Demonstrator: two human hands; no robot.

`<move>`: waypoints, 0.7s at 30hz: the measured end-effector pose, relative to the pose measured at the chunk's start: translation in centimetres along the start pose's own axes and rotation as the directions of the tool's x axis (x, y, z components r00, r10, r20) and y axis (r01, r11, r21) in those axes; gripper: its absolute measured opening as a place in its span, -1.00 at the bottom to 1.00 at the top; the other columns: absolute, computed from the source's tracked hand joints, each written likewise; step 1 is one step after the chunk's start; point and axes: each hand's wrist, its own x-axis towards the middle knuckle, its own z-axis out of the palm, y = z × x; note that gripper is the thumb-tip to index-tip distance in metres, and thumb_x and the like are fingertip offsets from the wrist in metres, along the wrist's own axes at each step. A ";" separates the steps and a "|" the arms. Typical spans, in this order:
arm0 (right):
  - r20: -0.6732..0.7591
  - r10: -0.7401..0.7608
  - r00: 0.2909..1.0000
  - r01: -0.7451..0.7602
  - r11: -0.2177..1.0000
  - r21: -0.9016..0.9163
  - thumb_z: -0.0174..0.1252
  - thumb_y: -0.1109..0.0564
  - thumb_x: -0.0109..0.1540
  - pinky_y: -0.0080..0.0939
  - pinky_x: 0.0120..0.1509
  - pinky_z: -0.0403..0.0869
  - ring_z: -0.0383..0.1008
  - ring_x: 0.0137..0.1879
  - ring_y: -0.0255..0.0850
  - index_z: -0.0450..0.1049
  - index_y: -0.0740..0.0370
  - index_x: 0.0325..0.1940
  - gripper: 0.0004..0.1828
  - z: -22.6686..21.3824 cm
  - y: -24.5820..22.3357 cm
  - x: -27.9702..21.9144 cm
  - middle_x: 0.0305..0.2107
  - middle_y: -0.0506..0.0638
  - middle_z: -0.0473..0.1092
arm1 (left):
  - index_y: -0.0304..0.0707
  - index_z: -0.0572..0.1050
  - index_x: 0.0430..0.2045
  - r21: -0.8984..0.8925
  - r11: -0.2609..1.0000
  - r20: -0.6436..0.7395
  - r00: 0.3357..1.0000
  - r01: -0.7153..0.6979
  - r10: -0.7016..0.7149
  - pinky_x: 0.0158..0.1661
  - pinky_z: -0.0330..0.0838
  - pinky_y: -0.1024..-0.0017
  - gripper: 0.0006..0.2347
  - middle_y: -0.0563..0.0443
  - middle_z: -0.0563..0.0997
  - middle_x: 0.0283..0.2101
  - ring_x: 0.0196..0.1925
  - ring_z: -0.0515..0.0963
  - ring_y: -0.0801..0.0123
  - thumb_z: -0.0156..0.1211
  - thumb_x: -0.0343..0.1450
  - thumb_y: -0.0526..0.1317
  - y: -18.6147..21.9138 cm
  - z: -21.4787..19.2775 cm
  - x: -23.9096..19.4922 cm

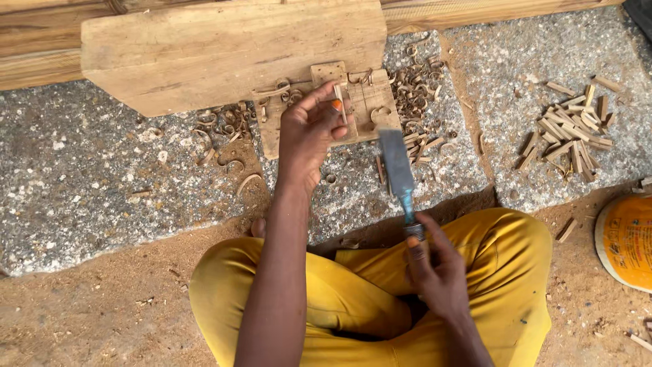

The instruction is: The person sits on the ground and uses a chisel to carve a small rectangular piece of wood. They repeatedly strike the chisel with their hand to shape the wood, creating shavings that accumulate on the floor. The person occasionally pauses to inspect the piece or adjust their grip.

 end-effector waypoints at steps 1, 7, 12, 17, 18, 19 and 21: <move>-0.011 0.009 1.000 -0.009 1.000 -0.006 0.07 0.13 0.34 -0.36 -0.58 0.17 0.17 -0.61 -0.46 0.30 0.20 0.43 -0.46 -0.5 -0.2 0.0 -0.69 -0.19 0.20 | -0.28 0.44 0.20 -0.014 1.000 0.001 1.000 0.014 -0.014 -0.37 0.69 0.56 -0.56 -0.17 0.71 -0.16 -0.32 0.74 0.39 0.25 0.38 -0.42 0.1 -0.1 -0.2; 0.004 -0.464 0.886 0.456 0.868 -0.196 0.08 0.09 0.39 -0.33 -0.53 0.30 0.31 -0.58 -0.46 0.31 0.23 0.38 -0.53 -7.0 -2.6 1.8 -0.56 -0.13 0.36 | -0.27 0.42 0.23 -0.075 0.995 0.005 0.998 0.069 -0.068 -0.37 0.74 0.50 -0.54 -0.17 0.71 -0.17 -0.33 0.75 0.34 0.26 0.38 -0.44 0.4 0.0 -0.4; -0.189 -0.311 0.932 0.229 0.905 -0.357 0.11 0.00 0.38 -0.25 -0.55 0.35 0.38 -0.56 -0.37 0.27 0.31 0.46 -0.39 -9.7 -4.9 4.4 -0.53 -0.01 0.40 | -0.29 0.47 0.18 -0.065 0.996 -0.021 0.998 0.063 -0.065 -0.42 0.71 0.47 -0.54 -0.20 0.69 -0.24 -0.34 0.76 0.28 0.32 0.34 -0.43 -0.1 0.3 -0.2; -0.335 -0.033 0.941 -0.085 0.939 -0.333 0.10 -0.03 0.34 -0.21 -0.61 0.33 0.38 -0.58 -0.27 0.27 0.19 0.50 -0.35 -8.9 -5.3 5.9 -0.57 0.04 0.44 | -0.32 0.52 0.12 -0.015 0.997 -0.001 0.997 0.080 -0.080 -0.43 0.72 0.50 -0.57 -0.16 0.70 -0.25 -0.36 0.75 0.34 0.37 0.32 -0.38 -0.7 0.4 -0.2; -0.314 -0.056 0.948 -0.046 0.950 -0.308 0.12 -0.03 0.35 -0.23 -0.57 0.33 0.38 -0.56 -0.28 0.26 0.23 0.50 -0.35 -8.7 -5.2 6.1 -0.55 0.03 0.44 | -0.33 0.52 0.11 0.001 0.997 0.004 0.996 0.083 -0.083 -0.45 0.72 0.50 -0.58 -0.17 0.70 -0.25 -0.36 0.75 0.34 0.38 0.32 -0.38 -0.8 0.5 -0.2; -0.293 -0.080 0.953 -0.007 0.959 -0.282 0.14 -0.04 0.36 -0.26 -0.54 0.32 0.38 -0.54 -0.30 0.26 0.27 0.49 -0.35 -8.6 -5.1 6.2 -0.54 0.03 0.43 | -0.34 0.52 0.09 -0.009 0.998 0.039 0.997 0.062 -0.062 -0.47 0.69 0.49 -0.58 -0.18 0.70 -0.27 -0.39 0.73 0.33 0.38 0.31 -0.38 -1.0 0.7 -0.1; -0.269 -0.086 0.959 0.010 0.962 -0.272 0.15 -0.05 0.36 -0.29 -0.51 0.31 0.39 -0.53 -0.32 0.26 0.30 0.48 -0.34 -8.5 -5.0 6.1 -0.53 0.03 0.43 | -0.37 0.52 0.04 -0.027 0.999 0.110 0.994 0.025 -0.022 -0.53 0.64 0.47 -0.60 -0.22 0.70 -0.30 -0.44 0.70 0.30 0.39 0.30 -0.39 -1.4 1.4 -0.2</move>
